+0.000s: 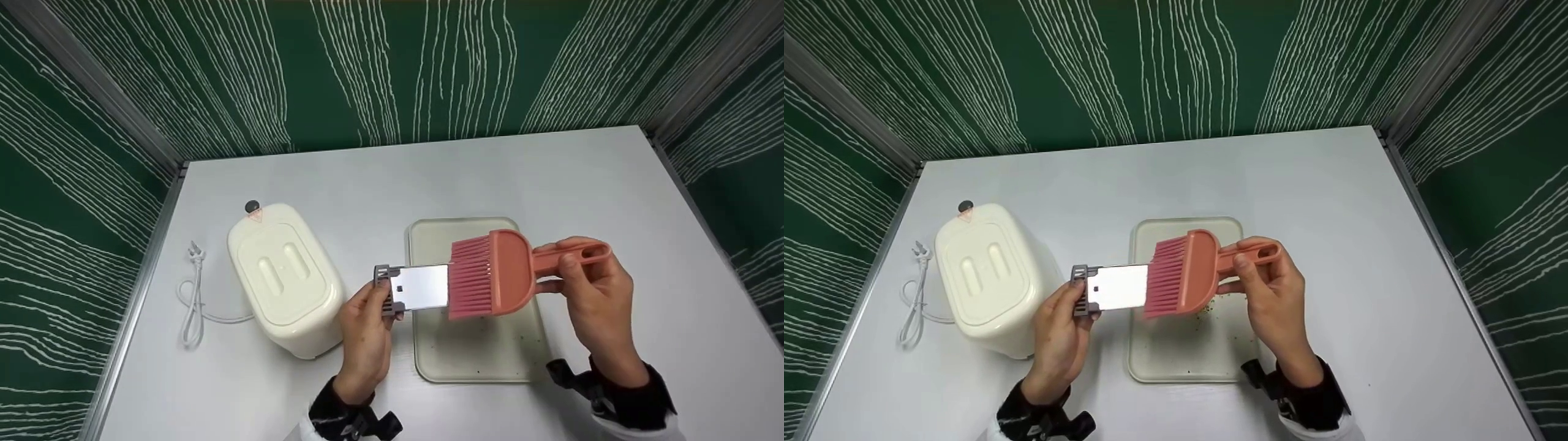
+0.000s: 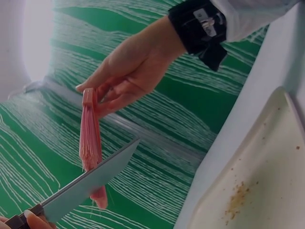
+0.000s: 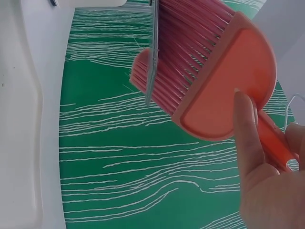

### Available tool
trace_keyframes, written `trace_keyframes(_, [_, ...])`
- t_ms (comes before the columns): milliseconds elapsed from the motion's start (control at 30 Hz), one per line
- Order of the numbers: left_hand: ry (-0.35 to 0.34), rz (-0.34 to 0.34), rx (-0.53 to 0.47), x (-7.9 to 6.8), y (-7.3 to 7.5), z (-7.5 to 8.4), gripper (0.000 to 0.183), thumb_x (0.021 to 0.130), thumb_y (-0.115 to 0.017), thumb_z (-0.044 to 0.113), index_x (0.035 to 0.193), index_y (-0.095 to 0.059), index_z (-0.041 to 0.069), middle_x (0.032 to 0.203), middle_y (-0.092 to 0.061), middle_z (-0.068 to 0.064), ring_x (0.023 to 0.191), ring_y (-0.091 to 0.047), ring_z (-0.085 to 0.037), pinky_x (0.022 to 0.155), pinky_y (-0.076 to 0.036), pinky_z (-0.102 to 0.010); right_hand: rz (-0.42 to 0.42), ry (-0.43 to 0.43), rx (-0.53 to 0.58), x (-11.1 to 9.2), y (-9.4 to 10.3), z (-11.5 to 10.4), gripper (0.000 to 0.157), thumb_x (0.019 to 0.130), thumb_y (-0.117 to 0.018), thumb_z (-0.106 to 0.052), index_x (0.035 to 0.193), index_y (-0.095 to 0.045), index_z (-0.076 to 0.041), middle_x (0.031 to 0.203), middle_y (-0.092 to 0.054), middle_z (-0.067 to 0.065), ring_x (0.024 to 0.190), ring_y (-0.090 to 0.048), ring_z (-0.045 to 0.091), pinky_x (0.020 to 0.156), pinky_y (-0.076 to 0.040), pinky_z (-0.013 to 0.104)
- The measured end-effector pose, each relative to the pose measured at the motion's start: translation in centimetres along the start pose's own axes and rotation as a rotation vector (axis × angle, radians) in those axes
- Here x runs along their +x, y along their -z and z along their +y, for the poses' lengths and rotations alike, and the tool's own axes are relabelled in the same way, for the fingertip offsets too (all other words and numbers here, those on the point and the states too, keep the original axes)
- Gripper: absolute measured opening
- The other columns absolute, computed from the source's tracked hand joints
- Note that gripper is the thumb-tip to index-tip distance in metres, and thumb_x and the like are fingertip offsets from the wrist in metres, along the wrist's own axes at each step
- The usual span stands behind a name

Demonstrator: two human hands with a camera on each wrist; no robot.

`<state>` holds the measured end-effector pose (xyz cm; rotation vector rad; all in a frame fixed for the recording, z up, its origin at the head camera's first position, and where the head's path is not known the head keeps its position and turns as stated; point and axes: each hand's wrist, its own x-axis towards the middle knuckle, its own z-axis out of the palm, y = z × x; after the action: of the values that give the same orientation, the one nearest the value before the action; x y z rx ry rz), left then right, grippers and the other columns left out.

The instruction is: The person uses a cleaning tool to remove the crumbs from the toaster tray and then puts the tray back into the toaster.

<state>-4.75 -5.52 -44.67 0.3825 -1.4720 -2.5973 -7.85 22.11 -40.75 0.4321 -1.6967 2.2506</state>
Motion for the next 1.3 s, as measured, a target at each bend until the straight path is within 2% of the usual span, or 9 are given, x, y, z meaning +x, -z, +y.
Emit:
trace_keyframes(567, [-0.007,0.006,-0.008,0.1,0.1,0.1,0.029,0.105,-0.056,0.006,0.120,-0.067,-0.016,0.092,-0.068,-0.013,0.071,-0.055,-0.015,0.062,-0.047,-0.023,0.102,0.039,-0.001,0.5,1.0,-0.4,0.016,0.103,-0.053,0.011,0.118,-0.057,0.017,0.106,-0.072,0.025,0.085,-0.076,0.026,0.067,-0.063,0.033])
trace_keyframes(967, [-0.013,0.037,-0.017,0.1,0.0,0.2,0.029,0.105,-0.053,0.004,0.122,-0.065,-0.017,0.100,-0.069,-0.016,0.074,-0.055,-0.017,0.063,-0.047,-0.023,0.140,0.092,0.013,0.8,1.3,-0.5,0.014,0.103,-0.053,0.013,0.114,-0.056,0.019,0.101,-0.070,0.027,0.080,-0.075,0.027,0.066,-0.063,0.033])
trace_keyframes(1300, [-0.035,0.050,-0.022,0.2,-0.2,0.4,0.028,0.105,-0.054,0.004,0.118,-0.066,-0.017,0.101,-0.069,-0.017,0.073,-0.055,-0.016,0.062,-0.047,-0.023,0.156,0.078,-0.016,1.0,1.3,-0.9,0.010,0.104,-0.054,0.009,0.111,-0.057,0.015,0.098,-0.070,0.024,0.075,-0.074,0.025,0.065,-0.062,0.030])
